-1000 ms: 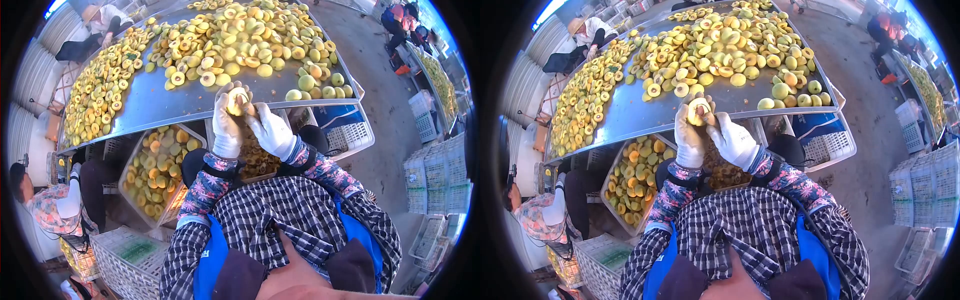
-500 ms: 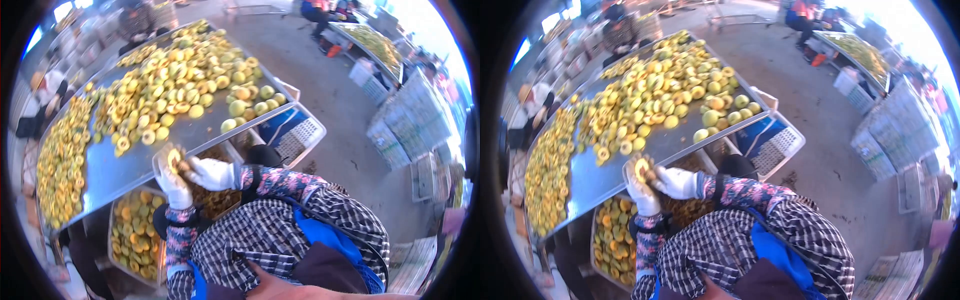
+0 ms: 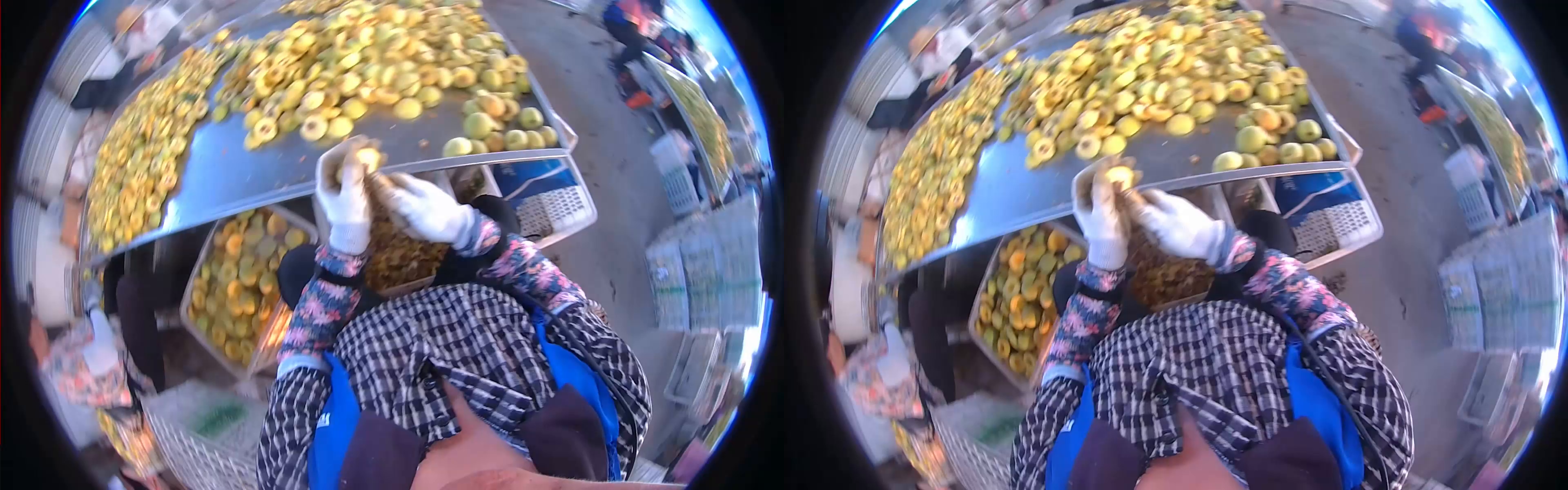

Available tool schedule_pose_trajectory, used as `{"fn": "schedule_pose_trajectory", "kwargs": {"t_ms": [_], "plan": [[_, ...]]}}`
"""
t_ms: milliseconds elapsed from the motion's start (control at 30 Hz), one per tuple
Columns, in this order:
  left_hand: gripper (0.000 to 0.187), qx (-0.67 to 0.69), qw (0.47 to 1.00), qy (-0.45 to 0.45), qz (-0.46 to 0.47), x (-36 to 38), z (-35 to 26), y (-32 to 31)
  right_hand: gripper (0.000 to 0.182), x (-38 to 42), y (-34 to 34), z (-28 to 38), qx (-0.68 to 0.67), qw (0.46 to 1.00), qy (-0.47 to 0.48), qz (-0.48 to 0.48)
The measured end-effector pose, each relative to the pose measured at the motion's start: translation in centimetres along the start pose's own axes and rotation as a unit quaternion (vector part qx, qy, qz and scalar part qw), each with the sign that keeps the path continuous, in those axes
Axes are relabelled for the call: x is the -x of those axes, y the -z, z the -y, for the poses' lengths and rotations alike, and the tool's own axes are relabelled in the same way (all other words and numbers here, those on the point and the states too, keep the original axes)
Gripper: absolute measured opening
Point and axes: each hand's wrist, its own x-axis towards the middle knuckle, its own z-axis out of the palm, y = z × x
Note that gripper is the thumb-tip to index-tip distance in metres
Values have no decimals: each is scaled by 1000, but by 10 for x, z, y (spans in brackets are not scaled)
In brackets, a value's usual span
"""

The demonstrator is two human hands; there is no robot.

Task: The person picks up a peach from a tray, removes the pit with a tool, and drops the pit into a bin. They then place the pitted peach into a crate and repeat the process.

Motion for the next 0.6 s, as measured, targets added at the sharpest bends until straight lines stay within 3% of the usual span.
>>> {"fn": "schedule_pose_trajectory", "kwargs": {"t_ms": [33, 100, 167, 233, 333, 367, 433, 500, 567, 600], "plan": [[27, 75, 993, 90, -17, -2, -8, 2, 45, 2, 6, 3, -119, 987, -86, 68], [26, 139, 980, 141, -2, -1, -17, 2, 47, -2, 7, 21, -319, 887, -326, 68], [26, 133, 977, 165, -3, -6, -13, 10, 46, -4, 0, 22, -339, 876, -336, 71], [26, 129, 973, 194, 0, -10, -12, 16, 45, -1, -14, 17, -275, 918, -286, 13], [24, 49, 965, 242, 91, -12, -23, 28, 43, 0, -7, 20, -373, 849, -370, 45], [24, 49, 966, 242, 81, -11, -23, 33, 43, -1, -7, 24, -411, 814, -405, 67], [20, 62, 966, 227, 103, -11, -18, 38, 44, -4, -10, 28, -411, 805, -421, 71], [20, 74, 971, 207, 88, -8, -13, 37, 44, -8, -13, 29, -460, 771, -435, 68], [20, 33, 987, 157, -21, -4, -9, 33, 37, -10, -27, 28, -373, 838, -396, 38], [21, 58, 982, 173, -56, -5, -6, 35, 34, -10, -33, 23, -363, 844, -394, 32]]}}
